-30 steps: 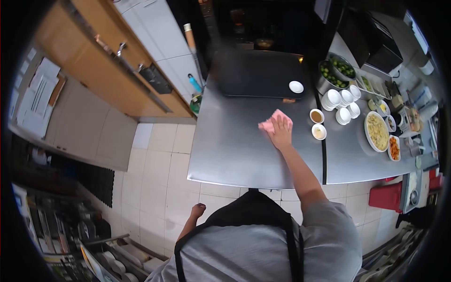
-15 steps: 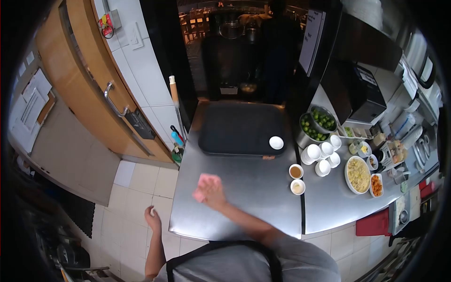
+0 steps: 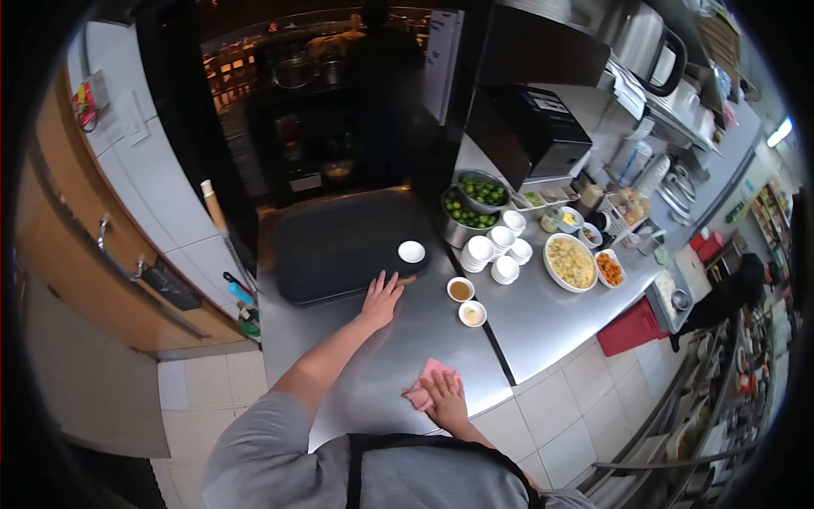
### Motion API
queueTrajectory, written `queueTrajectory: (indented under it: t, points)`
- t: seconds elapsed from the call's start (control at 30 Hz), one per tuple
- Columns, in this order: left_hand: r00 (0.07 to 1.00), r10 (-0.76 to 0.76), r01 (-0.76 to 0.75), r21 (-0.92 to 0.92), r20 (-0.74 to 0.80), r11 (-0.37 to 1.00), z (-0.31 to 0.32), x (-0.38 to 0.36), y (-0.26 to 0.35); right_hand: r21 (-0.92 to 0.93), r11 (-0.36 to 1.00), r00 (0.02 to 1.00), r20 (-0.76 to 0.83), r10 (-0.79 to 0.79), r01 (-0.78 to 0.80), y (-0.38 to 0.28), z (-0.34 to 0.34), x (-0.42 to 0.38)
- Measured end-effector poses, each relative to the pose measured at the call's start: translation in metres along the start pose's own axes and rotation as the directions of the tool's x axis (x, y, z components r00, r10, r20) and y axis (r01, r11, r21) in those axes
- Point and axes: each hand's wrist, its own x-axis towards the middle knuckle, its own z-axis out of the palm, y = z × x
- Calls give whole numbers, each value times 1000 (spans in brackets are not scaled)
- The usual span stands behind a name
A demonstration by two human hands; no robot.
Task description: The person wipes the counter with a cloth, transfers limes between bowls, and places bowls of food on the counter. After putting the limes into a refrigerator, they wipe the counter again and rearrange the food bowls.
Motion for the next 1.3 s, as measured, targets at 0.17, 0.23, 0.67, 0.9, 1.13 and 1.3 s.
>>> queueTrajectory:
  t: [0.17,0.23,0.67,0.9,1.13,1.3]
  points:
    - [973,93,-157,312,210,937,25,75,5,-61,983,979,-121,163,-172,1,-3,-4]
    - [962,113,-199,355,249,913,32,88,8,-72,978,975,-124,185,-194,-2,-3,-6]
    - [954,181,-267,406,239,874,63,63,-10,-90,980,979,-125,163,-175,0,2,-6]
    - [977,202,-182,223,-72,958,39,-20,-38,-115,978,977,-145,155,-173,-2,4,-8]
    - [981,-142,137,-48,-129,989,9,-99,-36,-113,978,977,-144,157,-174,-3,5,-10]
    - [951,-257,252,-49,-170,966,-14,-127,-24,-94,981,978,-144,153,-168,-3,8,-11]
